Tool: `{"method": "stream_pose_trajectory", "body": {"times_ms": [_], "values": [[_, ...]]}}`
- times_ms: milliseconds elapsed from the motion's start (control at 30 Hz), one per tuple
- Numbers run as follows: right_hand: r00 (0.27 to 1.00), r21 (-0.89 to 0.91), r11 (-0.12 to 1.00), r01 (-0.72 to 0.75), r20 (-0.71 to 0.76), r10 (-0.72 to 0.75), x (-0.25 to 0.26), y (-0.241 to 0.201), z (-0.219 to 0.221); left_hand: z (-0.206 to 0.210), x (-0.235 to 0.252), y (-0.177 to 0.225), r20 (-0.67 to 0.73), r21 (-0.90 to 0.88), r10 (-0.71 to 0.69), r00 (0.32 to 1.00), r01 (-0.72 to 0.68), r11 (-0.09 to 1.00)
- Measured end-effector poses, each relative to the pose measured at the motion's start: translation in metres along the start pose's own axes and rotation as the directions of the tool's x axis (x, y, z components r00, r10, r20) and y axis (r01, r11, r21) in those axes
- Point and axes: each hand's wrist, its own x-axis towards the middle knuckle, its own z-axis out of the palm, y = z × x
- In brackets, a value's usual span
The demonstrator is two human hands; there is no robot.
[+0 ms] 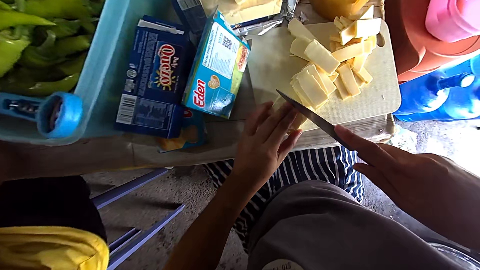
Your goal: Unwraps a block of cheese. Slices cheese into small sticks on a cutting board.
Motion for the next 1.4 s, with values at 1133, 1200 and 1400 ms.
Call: {"method": "stream_pose_trajectory", "body": {"times_ms": [1133,1200,1400], "values": [[0.999,-0.018,0.999,-0.032,0.037,0.033,-0.003,-0.001,0.002,-0.003,-0.003,-0.006,-0.014,-0.05,0.033,0.999,-0.034,0.998],[0.999,-0.012,1.0,-0.02,0.044,0.02,-0.001,0.0,0.005,-0.003,-0.003,-0.006,-0.015,-0.052,0.029,0.999,-0.03,0.998],[0.994,-0.015,0.999,-0.033,0.104,0.034,0.005,0.002,0.014,-0.004,-0.002,-0.007,0.0,-0.058,0.039,0.999,-0.039,0.998]]}}
